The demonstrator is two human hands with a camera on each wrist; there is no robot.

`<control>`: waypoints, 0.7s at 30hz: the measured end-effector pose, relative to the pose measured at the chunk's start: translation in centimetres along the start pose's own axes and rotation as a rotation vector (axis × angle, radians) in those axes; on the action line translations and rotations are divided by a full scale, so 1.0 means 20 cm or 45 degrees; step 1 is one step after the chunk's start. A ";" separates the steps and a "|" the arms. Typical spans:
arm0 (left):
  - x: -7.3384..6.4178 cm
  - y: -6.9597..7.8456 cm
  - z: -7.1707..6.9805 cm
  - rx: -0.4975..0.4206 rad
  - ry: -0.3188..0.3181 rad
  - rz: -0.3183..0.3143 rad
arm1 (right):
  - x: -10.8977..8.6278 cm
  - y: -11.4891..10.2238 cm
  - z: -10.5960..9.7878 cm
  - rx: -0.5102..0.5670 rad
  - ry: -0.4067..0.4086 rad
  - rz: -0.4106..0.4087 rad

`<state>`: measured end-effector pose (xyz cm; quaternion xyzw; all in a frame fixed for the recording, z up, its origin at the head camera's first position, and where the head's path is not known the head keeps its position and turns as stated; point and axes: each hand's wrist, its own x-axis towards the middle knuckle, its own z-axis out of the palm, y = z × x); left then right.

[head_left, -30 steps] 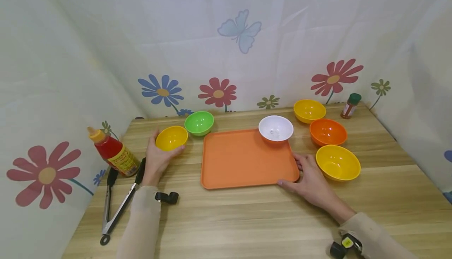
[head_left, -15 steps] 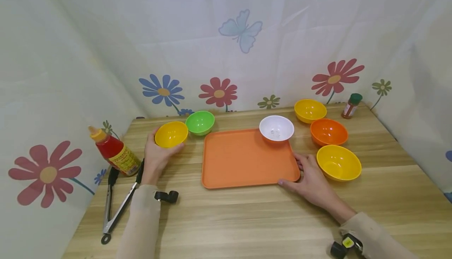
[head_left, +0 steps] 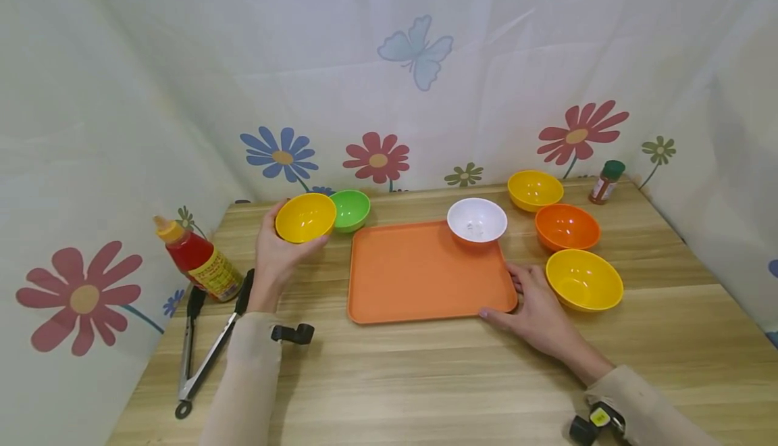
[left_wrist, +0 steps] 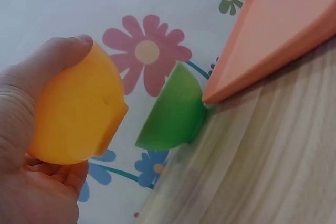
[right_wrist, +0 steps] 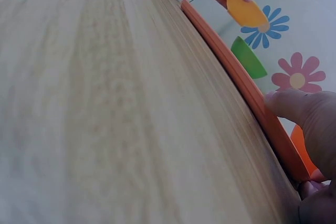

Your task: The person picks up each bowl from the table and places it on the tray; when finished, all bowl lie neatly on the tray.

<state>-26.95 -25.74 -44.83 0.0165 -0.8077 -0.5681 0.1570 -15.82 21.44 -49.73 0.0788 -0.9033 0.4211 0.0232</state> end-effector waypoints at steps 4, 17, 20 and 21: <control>-0.01 0.04 0.01 -0.015 -0.014 0.019 | 0.00 0.00 0.00 0.002 -0.008 0.008; -0.02 0.14 0.11 -0.078 -0.111 0.068 | 0.00 0.01 0.00 -0.023 0.010 -0.013; -0.03 0.15 0.15 -0.065 -0.134 0.093 | 0.00 0.01 -0.01 -0.025 0.014 -0.022; -0.03 0.16 0.16 -0.067 -0.141 0.101 | 0.00 0.01 -0.01 -0.023 0.014 -0.021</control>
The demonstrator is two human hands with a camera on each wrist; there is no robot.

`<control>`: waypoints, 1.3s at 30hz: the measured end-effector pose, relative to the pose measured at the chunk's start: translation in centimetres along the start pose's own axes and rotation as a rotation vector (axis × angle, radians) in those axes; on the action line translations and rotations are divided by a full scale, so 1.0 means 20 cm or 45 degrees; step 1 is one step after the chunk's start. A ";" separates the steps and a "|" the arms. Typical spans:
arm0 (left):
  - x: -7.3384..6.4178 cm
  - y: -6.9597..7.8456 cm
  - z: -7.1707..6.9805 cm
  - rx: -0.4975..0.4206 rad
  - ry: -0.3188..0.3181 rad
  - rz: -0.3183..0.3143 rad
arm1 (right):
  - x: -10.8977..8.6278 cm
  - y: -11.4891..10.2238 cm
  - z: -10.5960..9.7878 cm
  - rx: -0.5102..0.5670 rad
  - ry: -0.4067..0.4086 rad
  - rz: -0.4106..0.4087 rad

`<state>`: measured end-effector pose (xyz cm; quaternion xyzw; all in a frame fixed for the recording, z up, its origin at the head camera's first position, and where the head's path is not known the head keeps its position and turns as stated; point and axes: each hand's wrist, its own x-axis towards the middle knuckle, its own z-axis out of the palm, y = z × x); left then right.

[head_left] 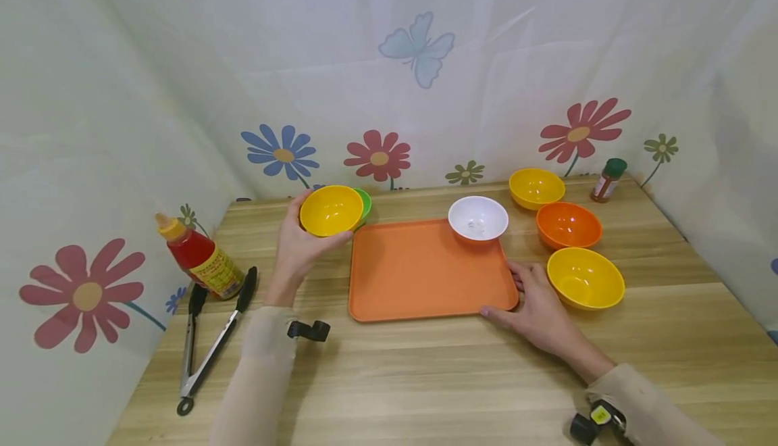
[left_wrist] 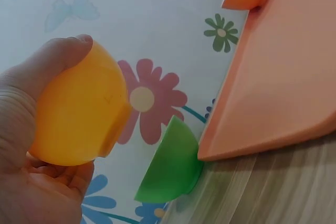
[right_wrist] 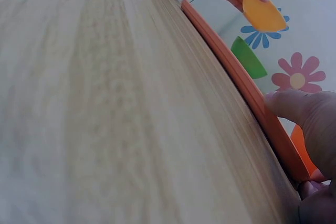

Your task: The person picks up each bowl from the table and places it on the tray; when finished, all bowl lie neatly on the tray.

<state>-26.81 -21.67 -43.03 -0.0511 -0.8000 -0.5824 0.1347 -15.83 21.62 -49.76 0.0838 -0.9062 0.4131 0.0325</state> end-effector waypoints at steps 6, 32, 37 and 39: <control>0.01 0.02 0.08 -0.017 -0.042 0.013 | 0.00 0.00 0.00 -0.002 -0.007 0.015; 0.03 0.07 0.36 -0.016 -0.161 -0.035 | 0.00 -0.01 0.00 -0.013 -0.010 0.015; 0.03 0.06 0.42 0.012 -0.187 -0.025 | 0.00 -0.01 0.00 -0.022 -0.014 0.024; 0.04 0.05 0.44 0.024 -0.201 -0.019 | 0.00 -0.01 0.00 -0.019 -0.016 0.026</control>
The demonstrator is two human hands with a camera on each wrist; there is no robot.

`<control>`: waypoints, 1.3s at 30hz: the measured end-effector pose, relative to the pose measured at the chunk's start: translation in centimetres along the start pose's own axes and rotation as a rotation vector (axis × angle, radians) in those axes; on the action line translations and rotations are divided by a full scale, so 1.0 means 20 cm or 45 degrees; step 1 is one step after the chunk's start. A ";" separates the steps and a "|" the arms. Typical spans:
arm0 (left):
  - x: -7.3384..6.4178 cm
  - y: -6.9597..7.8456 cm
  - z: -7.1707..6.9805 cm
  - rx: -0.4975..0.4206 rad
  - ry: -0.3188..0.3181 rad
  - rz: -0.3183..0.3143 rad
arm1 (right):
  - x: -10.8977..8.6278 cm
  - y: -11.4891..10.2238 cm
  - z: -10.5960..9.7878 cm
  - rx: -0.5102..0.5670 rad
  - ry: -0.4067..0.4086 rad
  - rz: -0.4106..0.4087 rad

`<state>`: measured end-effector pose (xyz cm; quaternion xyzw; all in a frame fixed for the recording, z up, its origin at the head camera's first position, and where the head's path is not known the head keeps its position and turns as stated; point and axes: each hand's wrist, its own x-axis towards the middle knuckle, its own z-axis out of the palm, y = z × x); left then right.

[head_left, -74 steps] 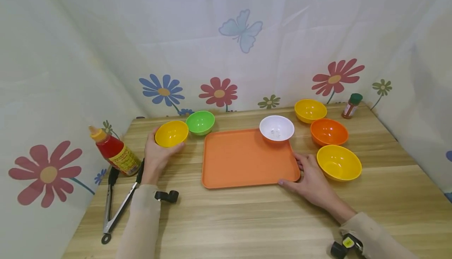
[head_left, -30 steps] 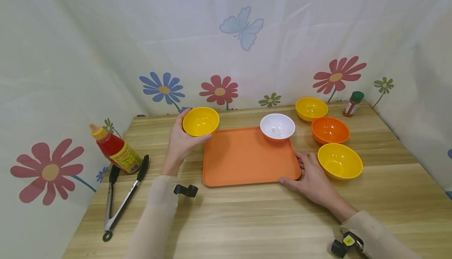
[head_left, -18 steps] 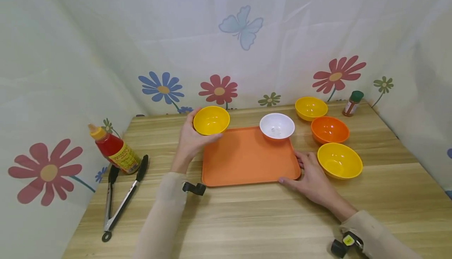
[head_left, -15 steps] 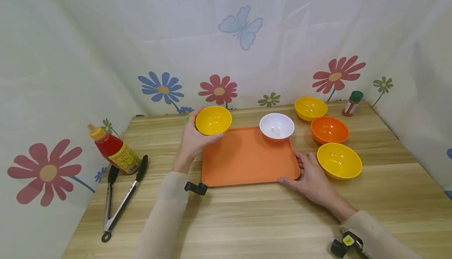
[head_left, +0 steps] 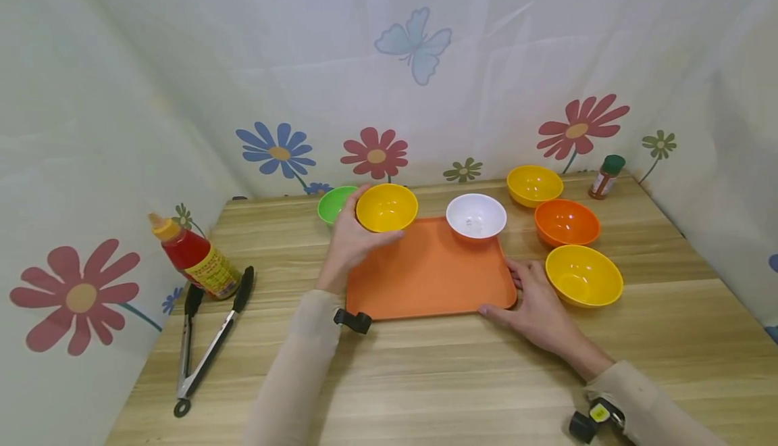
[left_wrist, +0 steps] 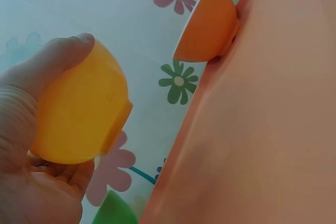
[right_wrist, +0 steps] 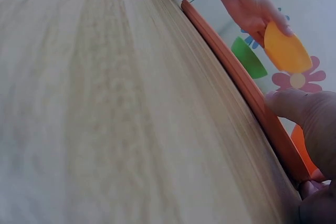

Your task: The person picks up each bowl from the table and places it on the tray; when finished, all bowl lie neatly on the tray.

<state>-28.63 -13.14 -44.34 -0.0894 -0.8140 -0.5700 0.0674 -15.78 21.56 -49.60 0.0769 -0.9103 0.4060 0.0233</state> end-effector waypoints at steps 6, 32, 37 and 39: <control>0.02 -0.01 0.06 0.030 -0.029 -0.032 | 0.00 0.00 0.00 0.016 -0.004 0.000; 0.00 -0.13 0.19 0.134 -0.115 -0.041 | 0.01 0.00 0.00 -0.015 -0.016 0.032; 0.00 -0.13 0.20 0.168 -0.116 -0.043 | 0.01 0.00 0.00 -0.026 -0.008 0.032; 0.00 -0.13 0.21 0.176 -0.119 -0.043 | 0.01 0.00 0.00 -0.024 -0.007 0.032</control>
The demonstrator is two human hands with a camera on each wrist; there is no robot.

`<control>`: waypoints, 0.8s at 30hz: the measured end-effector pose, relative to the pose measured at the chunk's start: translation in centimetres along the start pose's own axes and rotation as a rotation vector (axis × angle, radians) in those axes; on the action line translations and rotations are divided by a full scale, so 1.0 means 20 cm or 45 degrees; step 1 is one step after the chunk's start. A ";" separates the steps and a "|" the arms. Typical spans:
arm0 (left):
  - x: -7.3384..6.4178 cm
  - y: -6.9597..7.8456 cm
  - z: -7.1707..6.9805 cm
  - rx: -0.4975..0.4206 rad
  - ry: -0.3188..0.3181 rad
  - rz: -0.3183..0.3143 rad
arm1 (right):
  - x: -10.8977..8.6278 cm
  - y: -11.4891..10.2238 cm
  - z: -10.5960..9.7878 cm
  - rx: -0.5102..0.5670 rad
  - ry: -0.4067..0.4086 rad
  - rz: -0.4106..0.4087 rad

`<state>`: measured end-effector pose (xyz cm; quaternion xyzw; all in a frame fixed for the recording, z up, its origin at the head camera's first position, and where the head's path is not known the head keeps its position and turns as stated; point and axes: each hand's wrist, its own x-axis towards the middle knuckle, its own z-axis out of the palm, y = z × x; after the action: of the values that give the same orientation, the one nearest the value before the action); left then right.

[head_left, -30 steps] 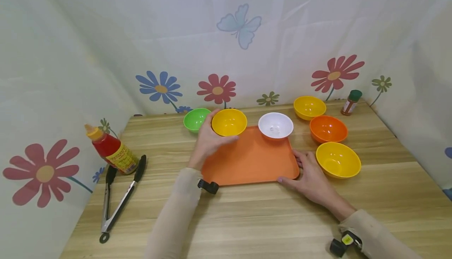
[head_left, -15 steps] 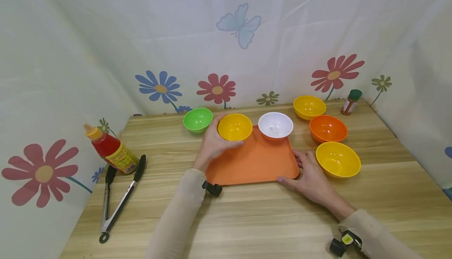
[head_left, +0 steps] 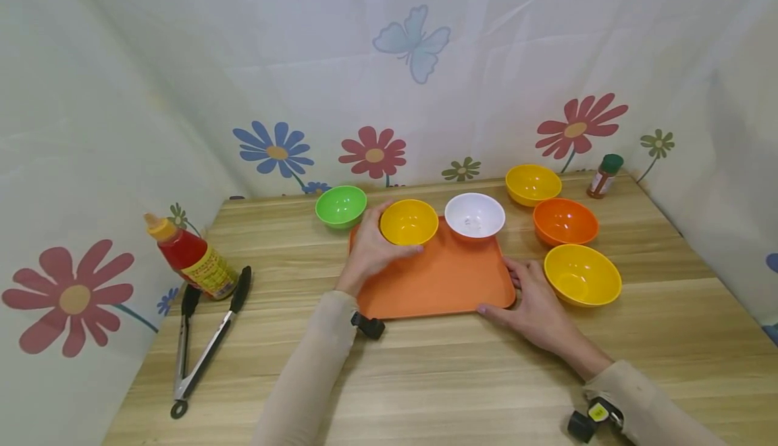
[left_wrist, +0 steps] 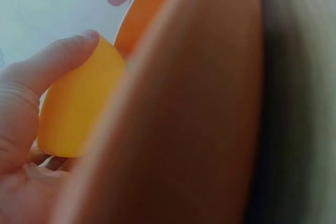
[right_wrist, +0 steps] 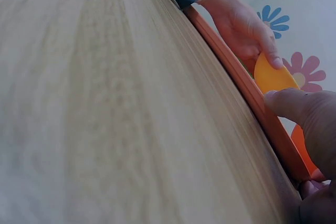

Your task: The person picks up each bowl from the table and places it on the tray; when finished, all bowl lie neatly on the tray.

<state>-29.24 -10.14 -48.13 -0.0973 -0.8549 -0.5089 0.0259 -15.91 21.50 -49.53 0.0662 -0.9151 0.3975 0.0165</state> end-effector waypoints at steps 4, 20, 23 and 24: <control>0.00 0.00 0.00 0.008 -0.018 -0.011 | 0.00 0.00 0.00 0.010 -0.001 0.000; 0.00 0.00 0.00 0.056 -0.089 -0.033 | 0.00 0.00 0.00 0.014 -0.012 0.007; 0.00 0.00 0.00 0.053 -0.085 -0.019 | 0.00 0.00 0.00 0.019 -0.014 0.006; 0.00 -0.01 0.00 0.054 -0.082 -0.015 | 0.00 0.00 0.00 0.020 -0.015 0.005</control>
<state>-29.18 -10.20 -48.24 -0.1082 -0.8666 -0.4872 -0.0026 -15.84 21.58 -49.50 0.0667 -0.9121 0.4044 0.0097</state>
